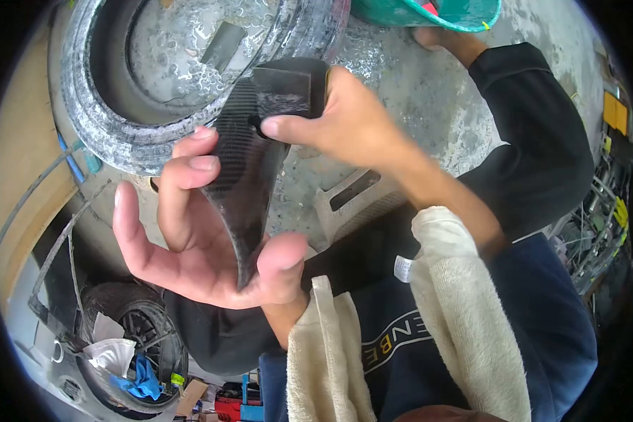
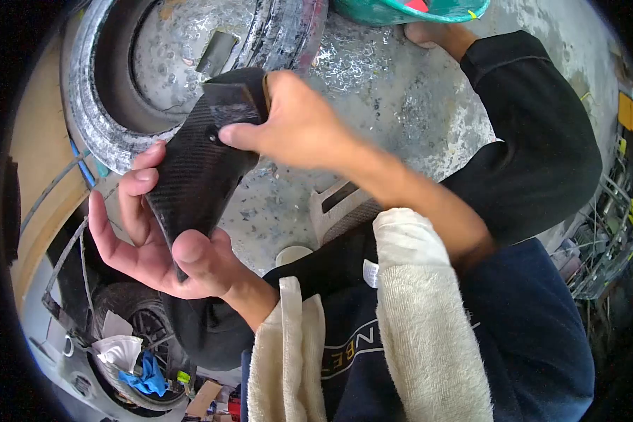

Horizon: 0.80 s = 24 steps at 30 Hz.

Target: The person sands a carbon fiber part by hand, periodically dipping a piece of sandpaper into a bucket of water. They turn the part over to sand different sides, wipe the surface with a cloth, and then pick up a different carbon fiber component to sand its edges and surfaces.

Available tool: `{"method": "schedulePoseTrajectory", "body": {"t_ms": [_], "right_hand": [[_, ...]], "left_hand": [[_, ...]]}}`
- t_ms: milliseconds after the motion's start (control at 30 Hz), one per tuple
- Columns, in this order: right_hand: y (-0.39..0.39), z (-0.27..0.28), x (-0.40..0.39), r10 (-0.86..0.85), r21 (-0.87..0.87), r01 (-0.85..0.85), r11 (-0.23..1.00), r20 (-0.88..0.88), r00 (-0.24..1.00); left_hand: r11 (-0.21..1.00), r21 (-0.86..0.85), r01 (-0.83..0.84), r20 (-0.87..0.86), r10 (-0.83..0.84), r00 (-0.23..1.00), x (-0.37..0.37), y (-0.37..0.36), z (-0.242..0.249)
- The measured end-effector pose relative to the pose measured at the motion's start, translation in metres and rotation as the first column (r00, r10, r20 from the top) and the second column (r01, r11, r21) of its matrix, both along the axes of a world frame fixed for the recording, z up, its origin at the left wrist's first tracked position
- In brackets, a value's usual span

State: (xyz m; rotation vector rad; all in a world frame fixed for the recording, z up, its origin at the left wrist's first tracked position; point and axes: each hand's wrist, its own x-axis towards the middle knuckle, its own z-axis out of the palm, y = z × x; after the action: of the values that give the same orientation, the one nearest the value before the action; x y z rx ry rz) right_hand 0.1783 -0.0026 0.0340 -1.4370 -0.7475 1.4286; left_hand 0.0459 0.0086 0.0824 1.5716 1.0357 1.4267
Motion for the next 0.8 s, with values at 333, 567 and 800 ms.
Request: {"method": "schedulePoseTrajectory", "body": {"t_ms": [333, 567, 800], "right_hand": [[-0.005, -0.001, -0.005, -0.161, 0.033, 0.162, 0.986, -0.038, 0.986], [-0.003, -0.019, -0.024, -0.365, 0.326, 0.336, 0.884, 0.030, 0.931], [-0.013, -0.014, -0.004, -0.210, 0.062, 0.246, 0.967, -0.349, 0.913]], "left_hand": [[1.000, 0.012, 0.017, -0.028, -0.016, 0.999, 0.001, -0.002, 0.001], [0.998, 0.042, 0.054, -0.055, -0.052, 0.997, -0.002, 0.005, -0.002], [0.991, 0.106, 0.086, -0.087, -0.077, 0.993, -0.007, 0.002, -0.009]]}}
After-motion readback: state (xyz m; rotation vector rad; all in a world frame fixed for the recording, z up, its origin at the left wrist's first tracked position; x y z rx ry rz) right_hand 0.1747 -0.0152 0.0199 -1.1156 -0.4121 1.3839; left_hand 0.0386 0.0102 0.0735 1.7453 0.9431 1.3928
